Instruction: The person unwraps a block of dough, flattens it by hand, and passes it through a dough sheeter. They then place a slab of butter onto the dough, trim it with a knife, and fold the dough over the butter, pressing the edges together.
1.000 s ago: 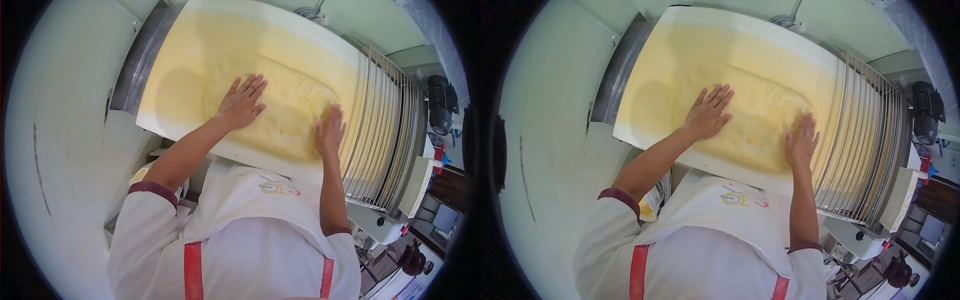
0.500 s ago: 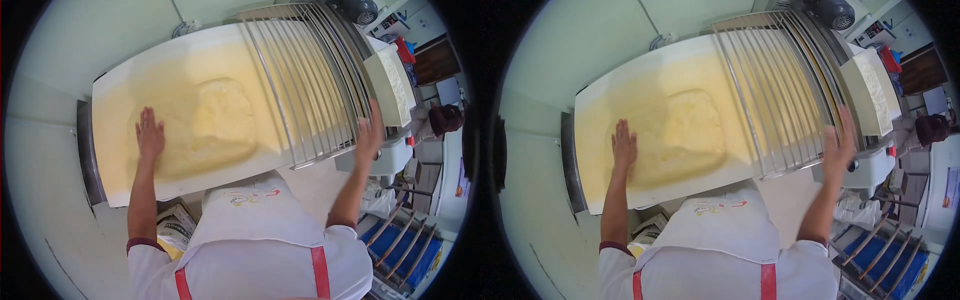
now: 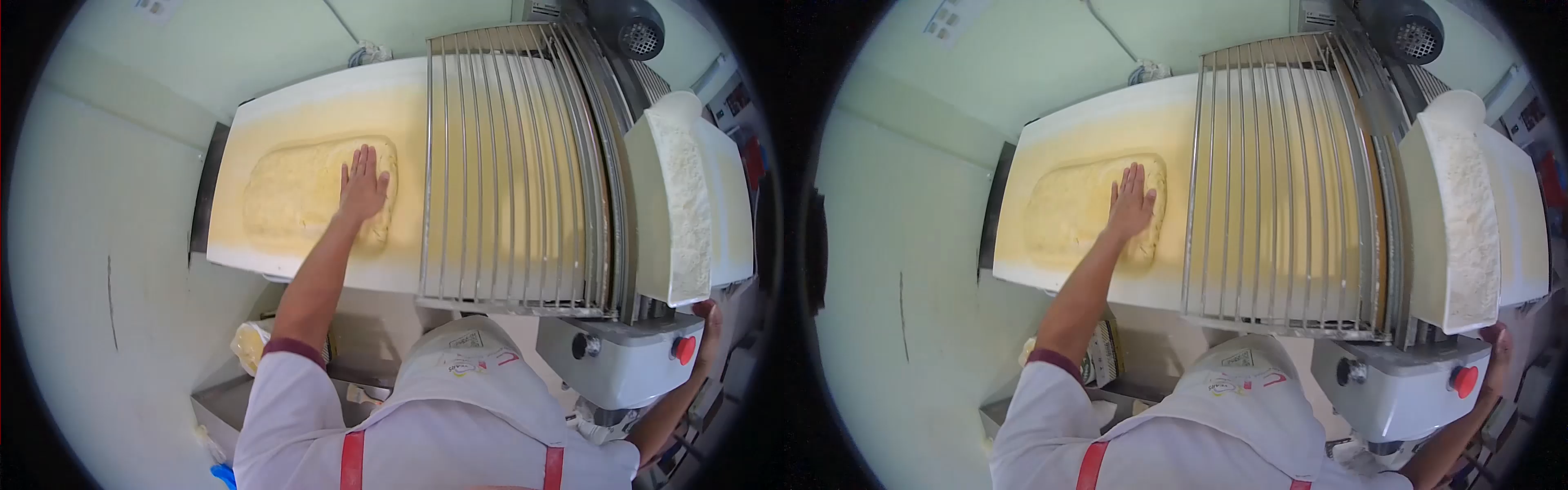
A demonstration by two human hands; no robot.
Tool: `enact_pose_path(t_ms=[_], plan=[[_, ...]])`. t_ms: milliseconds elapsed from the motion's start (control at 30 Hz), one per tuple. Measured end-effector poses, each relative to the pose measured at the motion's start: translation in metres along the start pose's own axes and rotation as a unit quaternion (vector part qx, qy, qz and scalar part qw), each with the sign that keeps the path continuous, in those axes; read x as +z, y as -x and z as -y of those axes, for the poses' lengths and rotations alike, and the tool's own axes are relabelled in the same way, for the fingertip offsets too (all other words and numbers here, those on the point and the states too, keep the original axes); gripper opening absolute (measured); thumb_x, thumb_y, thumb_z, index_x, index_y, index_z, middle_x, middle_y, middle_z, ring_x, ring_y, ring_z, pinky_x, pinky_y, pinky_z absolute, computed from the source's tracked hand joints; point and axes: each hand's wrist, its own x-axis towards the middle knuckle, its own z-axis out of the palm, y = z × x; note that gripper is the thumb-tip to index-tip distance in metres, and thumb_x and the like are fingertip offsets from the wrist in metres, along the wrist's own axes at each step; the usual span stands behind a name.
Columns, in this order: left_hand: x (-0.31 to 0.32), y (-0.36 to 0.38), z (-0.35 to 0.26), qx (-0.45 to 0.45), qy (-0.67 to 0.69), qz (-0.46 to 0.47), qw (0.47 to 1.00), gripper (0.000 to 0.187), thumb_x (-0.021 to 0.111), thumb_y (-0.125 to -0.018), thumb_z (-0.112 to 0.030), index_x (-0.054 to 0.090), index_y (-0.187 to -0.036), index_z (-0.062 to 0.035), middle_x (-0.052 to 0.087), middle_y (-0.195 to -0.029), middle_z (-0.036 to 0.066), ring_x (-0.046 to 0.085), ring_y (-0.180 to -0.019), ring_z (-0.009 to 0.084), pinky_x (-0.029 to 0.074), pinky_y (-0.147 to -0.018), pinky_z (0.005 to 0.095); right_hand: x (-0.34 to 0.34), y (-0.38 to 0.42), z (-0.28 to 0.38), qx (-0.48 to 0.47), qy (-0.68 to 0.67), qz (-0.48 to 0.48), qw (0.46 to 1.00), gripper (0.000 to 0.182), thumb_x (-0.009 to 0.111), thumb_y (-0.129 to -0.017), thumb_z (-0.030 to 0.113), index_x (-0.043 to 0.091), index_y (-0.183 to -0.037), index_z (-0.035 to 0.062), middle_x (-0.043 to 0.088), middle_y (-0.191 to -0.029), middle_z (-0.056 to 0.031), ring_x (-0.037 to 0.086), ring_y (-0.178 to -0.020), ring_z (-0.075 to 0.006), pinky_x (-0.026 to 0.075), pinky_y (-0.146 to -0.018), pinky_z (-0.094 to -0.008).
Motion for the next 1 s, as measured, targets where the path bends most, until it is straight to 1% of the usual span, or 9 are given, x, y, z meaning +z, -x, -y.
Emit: enact_pose_path(t_ms=[100, 267, 467, 500, 667, 767, 800, 900, 1000], plan=[[-0.019, 0.021, -0.009, -0.031, 0.139, -0.015, 0.99, 0.059, 0.033, -0.101, -0.038, 0.025, -0.148, -0.0041, 0.026, -0.154, 0.016, 0.018, -0.145, 0.0277, 0.011, -0.117, 0.0445, 0.019, -0.005, -0.028, -0.027, -0.147, 0.15, 0.977, 0.041, 0.045, -0.1, 0.039, 0.058, -0.117, 0.004, 0.062, -0.112, -0.0115, 0.058, -0.107, -0.0225, 0.043, -0.098, -0.037], [-0.023, 0.159, -0.098, -0.094, 0.404, -0.324, 0.85, 0.043, 0.047, -0.099, -0.023, 0.047, -0.136, -0.0021, 0.049, -0.139, 0.015, 0.042, -0.133, 0.0262, 0.028, -0.111, 0.0349, 0.025, -0.024, -0.055, -0.007, -0.182, 0.115, 0.976, 0.045, 0.043, -0.1, 0.041, 0.057, -0.118, 0.003, 0.063, -0.111, -0.0111, 0.06, -0.104, -0.0223, 0.046, -0.095, -0.0367], [0.083, 0.381, -0.195, -0.278, 0.532, -0.403, 0.69, 0.034, 0.05, -0.098, -0.015, 0.052, -0.128, -0.0002, 0.056, -0.128, 0.013, 0.051, -0.121, 0.0207, 0.038, -0.103, 0.0329, 0.024, -0.04, -0.083, -0.132, -0.038, 0.074, 0.988, 0.05, 0.04, -0.101, 0.044, 0.057, -0.12, 0.0018, 0.065, -0.11, -0.0105, 0.062, -0.1, -0.022, 0.05, -0.091, -0.0362], [0.095, 0.404, -0.227, -0.276, 0.558, -0.377, 0.686, 0.033, 0.051, -0.097, -0.014, 0.052, -0.127, -0.0004, 0.057, -0.126, 0.014, 0.052, -0.12, 0.0207, 0.039, -0.102, 0.0328, 0.035, -0.028, -0.055, 0.044, -0.299, 0.145, 0.942, 0.051, 0.039, -0.101, 0.045, 0.055, -0.122, 0.0015, 0.065, -0.11, -0.0104, 0.063, -0.101, -0.0217, 0.05, -0.091, -0.0354], [0.097, 0.454, -0.403, -0.144, 0.656, -0.212, 0.71, 0.041, 0.062, -0.092, -0.022, 0.051, -0.126, -0.001, 0.06, -0.121, 0.013, 0.056, -0.113, 0.0212, 0.043, -0.097, 0.0323, 0.038, -0.029, -0.03, -0.028, -0.239, 0.205, 0.949, 0.044, 0.041, -0.101, 0.038, 0.055, -0.12, 0.0008, 0.063, -0.111, -0.0104, 0.06, -0.102, -0.0198, 0.048, -0.092, -0.0342], [0.085, 0.455, -0.496, 0.015, 0.586, -0.093, 0.805, 0.054, 0.069, -0.085, -0.03, 0.049, -0.126, -0.0005, 0.059, -0.122, 0.014, 0.059, -0.107, 0.0215, 0.045, -0.093, 0.0306, 0.04, -0.037, -0.036, -0.02, -0.276, 0.2, 0.94, 0.038, 0.043, -0.101, 0.031, 0.054, -0.122, 0.0001, 0.061, -0.116, -0.0101, 0.058, -0.107, -0.0187, 0.047, -0.093, -0.0338], [0.122, 0.447, -0.522, 0.026, 0.497, -0.204, 0.843, 0.053, 0.074, -0.079, -0.035, 0.058, -0.115, 0.0014, 0.066, -0.106, 0.013, 0.064, -0.089, 0.0213, 0.049, -0.079, 0.0303, 0.037, -0.035, -0.031, -0.033, -0.265, 0.213, 0.94, 0.038, 0.043, -0.101, 0.03, 0.054, -0.122, 0.0002, 0.06, -0.117, -0.0096, 0.058, -0.107, -0.0184, 0.046, -0.093, -0.0338], [0.127, 0.439, -0.564, -0.226, 0.465, -0.307, 0.799, 0.041, 0.075, -0.078, -0.035, 0.067, -0.092, 0.0018, 0.068, -0.079, 0.011, 0.065, -0.07, 0.0211, 0.049, -0.065, 0.0339, 0.04, -0.031, -0.023, -0.069, -0.242, 0.26, 0.932, 0.037, 0.042, -0.102, 0.027, 0.052, -0.125, 0.0009, 0.06, -0.12, -0.0084, 0.056, -0.111, -0.0184, 0.044, -0.096, -0.0342], [0.133, 0.428, -0.596, -0.319, 0.494, -0.379, 0.715, 0.041, 0.076, -0.077, -0.039, 0.067, -0.071, 0.0013, 0.061, -0.057, 0.007, 0.061, -0.055, 0.02, 0.047, -0.055, 0.036, 0.037, -0.034, -0.019, -0.074, -0.218, 0.296, 0.927, 0.04, 0.041, -0.102, 0.028, 0.051, -0.13, 0.0019, 0.058, -0.126, -0.0074, 0.054, -0.117, -0.019, 0.041, -0.101, -0.0353]])
